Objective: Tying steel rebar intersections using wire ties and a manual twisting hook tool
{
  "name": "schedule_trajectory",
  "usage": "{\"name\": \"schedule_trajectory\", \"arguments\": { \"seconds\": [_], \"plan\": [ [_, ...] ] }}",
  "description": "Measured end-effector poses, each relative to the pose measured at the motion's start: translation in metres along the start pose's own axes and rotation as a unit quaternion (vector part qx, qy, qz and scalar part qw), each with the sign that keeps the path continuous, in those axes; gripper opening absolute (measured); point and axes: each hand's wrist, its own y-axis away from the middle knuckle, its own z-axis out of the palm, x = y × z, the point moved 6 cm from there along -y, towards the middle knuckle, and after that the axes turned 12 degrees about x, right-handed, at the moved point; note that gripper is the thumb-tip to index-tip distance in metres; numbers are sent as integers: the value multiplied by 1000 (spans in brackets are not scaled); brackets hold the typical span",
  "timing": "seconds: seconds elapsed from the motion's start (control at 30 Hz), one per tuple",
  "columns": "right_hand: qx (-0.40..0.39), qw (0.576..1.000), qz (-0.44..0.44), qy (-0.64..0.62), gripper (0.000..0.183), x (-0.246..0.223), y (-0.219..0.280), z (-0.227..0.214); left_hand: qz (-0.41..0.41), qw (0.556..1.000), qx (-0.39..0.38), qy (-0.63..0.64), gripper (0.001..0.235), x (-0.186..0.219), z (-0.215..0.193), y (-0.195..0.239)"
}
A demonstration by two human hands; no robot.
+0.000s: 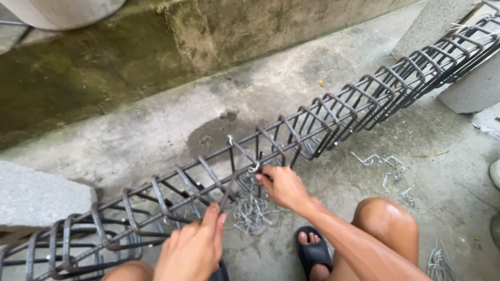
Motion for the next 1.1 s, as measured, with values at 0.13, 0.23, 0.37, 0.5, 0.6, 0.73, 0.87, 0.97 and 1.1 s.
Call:
{"name": "schedule_trajectory", "arguments": {
  "seconds": [0.13, 0.23, 0.37, 0.5, 0.6, 0.73, 0.87, 0.97, 1.1],
  "plan": [
    [21, 999, -31, 1, 21, 0, 2, 2, -77, 995, -49, -30, 37, -14, 5, 3],
    [20, 999, -31, -8, 20, -1, -1, -1, -136, 987, 51, 66, 36, -10, -1, 8],
    [-4, 1000, 3, 24, 24, -4, 2, -5, -255, 954, 50, 147, 45, -20, 25, 20],
    [-39, 984, -27, 174, 34, -27, 19, -10, -213, 928, 173, 254, 52, -27, 48, 41],
    [-64, 988, -60, 125, 32, -49, 28, 1, -271, 910, 217, 225, 36, -35, 60, 57],
    [-93, 991, -95, -18, 37, -70, 30, 20, -342, 852, 277, 284, 34, -33, 61, 56],
    [-84, 991, -95, -46, 23, -67, 27, 37, -317, 900, 170, 246, 31, -41, 61, 40],
    [-32, 988, -137, -70, 20, -69, 24, 35, -363, 817, 229, 384, 30, -44, 59, 42],
    [-49, 988, -135, -62, 21, -71, 26, 35, -370, 832, 166, 378, 32, -46, 69, 44]
  ]
}}
